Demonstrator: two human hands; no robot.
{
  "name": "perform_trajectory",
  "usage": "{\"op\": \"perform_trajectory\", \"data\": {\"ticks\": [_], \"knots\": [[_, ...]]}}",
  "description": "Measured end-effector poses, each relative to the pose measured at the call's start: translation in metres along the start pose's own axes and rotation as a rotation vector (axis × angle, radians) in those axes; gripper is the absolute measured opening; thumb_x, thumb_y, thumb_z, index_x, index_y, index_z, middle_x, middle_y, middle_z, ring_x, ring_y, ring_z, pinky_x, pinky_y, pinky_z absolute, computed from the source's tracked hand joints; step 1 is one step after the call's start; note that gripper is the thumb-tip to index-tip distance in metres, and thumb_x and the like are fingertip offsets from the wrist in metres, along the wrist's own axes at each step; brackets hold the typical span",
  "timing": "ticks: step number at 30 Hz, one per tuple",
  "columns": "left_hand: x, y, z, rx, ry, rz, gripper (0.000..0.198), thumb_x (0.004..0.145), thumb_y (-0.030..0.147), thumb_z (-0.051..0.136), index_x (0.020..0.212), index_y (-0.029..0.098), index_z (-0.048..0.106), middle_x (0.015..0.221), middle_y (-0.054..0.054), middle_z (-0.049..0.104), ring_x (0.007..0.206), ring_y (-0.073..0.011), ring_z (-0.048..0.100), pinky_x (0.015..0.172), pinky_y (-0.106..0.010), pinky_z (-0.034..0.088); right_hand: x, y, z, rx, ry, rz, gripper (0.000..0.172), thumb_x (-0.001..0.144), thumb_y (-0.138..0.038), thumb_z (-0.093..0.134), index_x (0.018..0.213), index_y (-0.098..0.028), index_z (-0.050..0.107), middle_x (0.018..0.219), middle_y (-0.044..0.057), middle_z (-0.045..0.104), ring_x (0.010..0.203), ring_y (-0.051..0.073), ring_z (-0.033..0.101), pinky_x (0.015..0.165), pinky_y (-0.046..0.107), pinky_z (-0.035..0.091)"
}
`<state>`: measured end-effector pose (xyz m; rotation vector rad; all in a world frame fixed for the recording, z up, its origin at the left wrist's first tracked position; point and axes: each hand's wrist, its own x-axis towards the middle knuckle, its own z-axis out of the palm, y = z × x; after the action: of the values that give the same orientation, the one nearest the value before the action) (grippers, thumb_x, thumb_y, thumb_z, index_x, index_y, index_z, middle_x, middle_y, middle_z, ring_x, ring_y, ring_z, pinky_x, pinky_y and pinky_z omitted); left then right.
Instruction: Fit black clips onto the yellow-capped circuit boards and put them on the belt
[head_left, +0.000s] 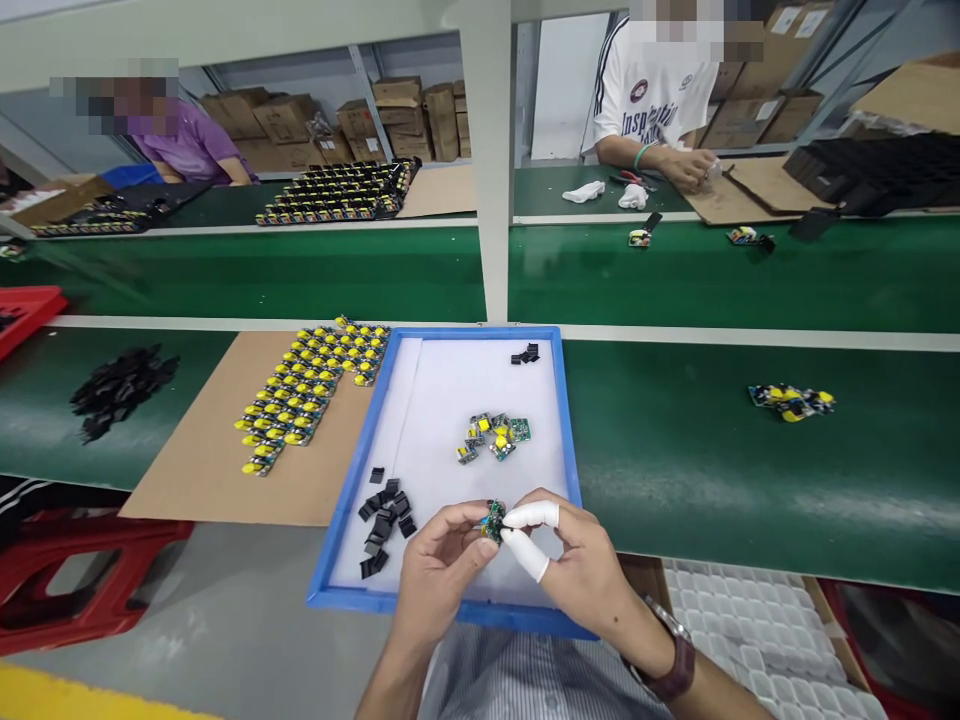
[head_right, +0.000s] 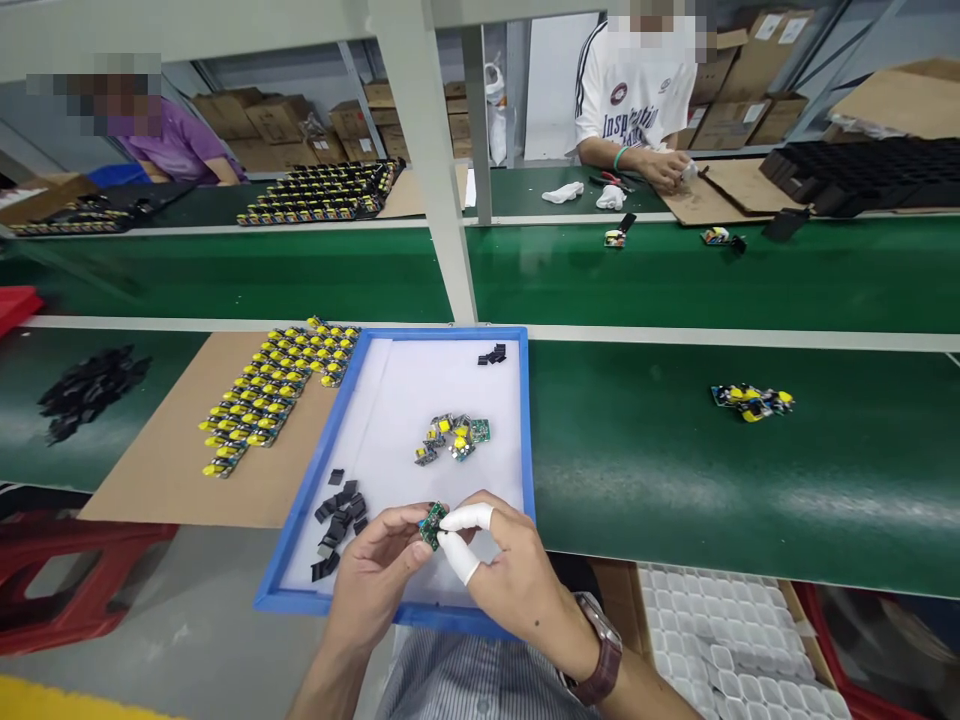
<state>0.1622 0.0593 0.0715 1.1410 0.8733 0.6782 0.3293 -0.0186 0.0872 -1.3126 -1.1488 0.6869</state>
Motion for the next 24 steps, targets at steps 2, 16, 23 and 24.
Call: {"op": "perform_trajectory", "data": {"ticks": [2,16,23,24], "knots": [[0.0,0.001,0.001,0.001,0.014,-0.006,0.023,0.075,0.027,0.086,0.097,0.021,0.078,0.106,-0.009,0.078,0.098,-0.0221,0.072,0.088,-0.031,0.056,-0.001,-0.002,-0.002,-0.022,-0.023,-0.009,0.022,0.088,-0.008,0.062,0.1,-0.024,0.072,0.086,0.001,0.067,0.078,0.017,0.064,0.072,0.029,0.051],[-0.001,0.001,0.008,-0.08,0.038,0.003,0.022,0.073,0.023,0.087,0.094,0.022,0.08,0.096,-0.006,0.078,0.09,-0.0187,0.072,0.083,-0.028,0.057,0.0,-0.008,-0.009,-0.026,-0.09,0.08,0.029,0.09,-0.01,0.065,0.113,-0.026,0.073,0.086,0.001,0.066,0.076,0.016,0.061,0.07,0.028,0.049],[-0.003,-0.003,0.009,-0.099,0.064,-0.066,0.024,0.072,0.025,0.088,0.095,0.021,0.081,0.094,-0.007,0.08,0.087,-0.0183,0.071,0.081,-0.026,0.056,-0.003,-0.01,-0.011,-0.106,-0.117,0.005,0.034,0.091,-0.006,0.058,0.115,-0.026,0.071,0.087,0.002,0.065,0.075,0.017,0.059,0.067,0.029,0.045],[-0.004,-0.004,0.009,-0.102,0.067,-0.073,0.025,0.072,0.025,0.088,0.095,0.021,0.081,0.094,-0.007,0.08,0.088,-0.0185,0.071,0.082,-0.027,0.056,-0.003,-0.01,-0.012,-0.123,-0.123,-0.001,0.033,0.091,-0.006,0.058,0.114,-0.025,0.071,0.087,0.002,0.065,0.075,0.017,0.059,0.067,0.029,0.045]]}}
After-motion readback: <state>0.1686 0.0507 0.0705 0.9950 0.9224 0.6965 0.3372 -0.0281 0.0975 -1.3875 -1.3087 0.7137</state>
